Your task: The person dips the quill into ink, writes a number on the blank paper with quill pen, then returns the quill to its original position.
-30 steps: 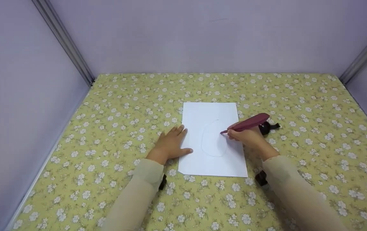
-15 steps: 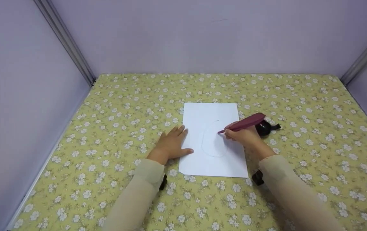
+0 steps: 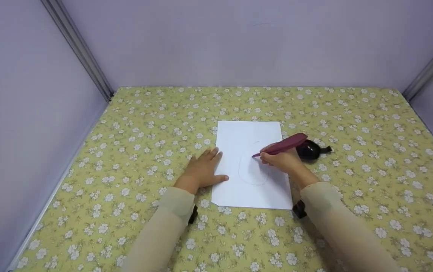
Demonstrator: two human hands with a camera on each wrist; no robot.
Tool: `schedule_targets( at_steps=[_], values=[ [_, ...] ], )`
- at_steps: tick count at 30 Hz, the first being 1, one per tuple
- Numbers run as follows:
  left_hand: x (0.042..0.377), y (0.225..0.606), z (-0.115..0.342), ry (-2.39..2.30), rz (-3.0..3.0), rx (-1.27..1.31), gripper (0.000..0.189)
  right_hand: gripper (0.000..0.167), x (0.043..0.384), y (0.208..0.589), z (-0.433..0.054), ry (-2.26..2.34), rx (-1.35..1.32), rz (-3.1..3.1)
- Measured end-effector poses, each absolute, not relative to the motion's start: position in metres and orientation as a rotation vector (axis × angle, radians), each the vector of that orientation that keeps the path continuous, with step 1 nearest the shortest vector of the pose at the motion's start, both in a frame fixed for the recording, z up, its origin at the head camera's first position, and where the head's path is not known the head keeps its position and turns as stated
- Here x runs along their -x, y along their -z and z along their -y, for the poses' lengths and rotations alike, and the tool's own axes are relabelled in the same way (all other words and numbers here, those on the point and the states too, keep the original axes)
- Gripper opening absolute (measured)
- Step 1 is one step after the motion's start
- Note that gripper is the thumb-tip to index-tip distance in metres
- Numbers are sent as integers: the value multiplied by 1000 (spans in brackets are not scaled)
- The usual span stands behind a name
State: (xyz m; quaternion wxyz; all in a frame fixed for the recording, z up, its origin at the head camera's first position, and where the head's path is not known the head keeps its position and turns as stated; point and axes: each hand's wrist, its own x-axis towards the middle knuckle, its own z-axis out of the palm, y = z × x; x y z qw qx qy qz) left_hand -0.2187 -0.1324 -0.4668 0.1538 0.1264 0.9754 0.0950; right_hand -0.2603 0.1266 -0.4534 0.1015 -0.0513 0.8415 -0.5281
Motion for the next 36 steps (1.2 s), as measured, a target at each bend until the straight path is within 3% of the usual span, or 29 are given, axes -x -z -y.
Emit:
schedule_targets(
  at_steps=[36],
  values=[
    [219, 466, 133, -232, -2811, -393, 86, 17, 252, 455, -109, 1469, 342, -2430]
  ],
)
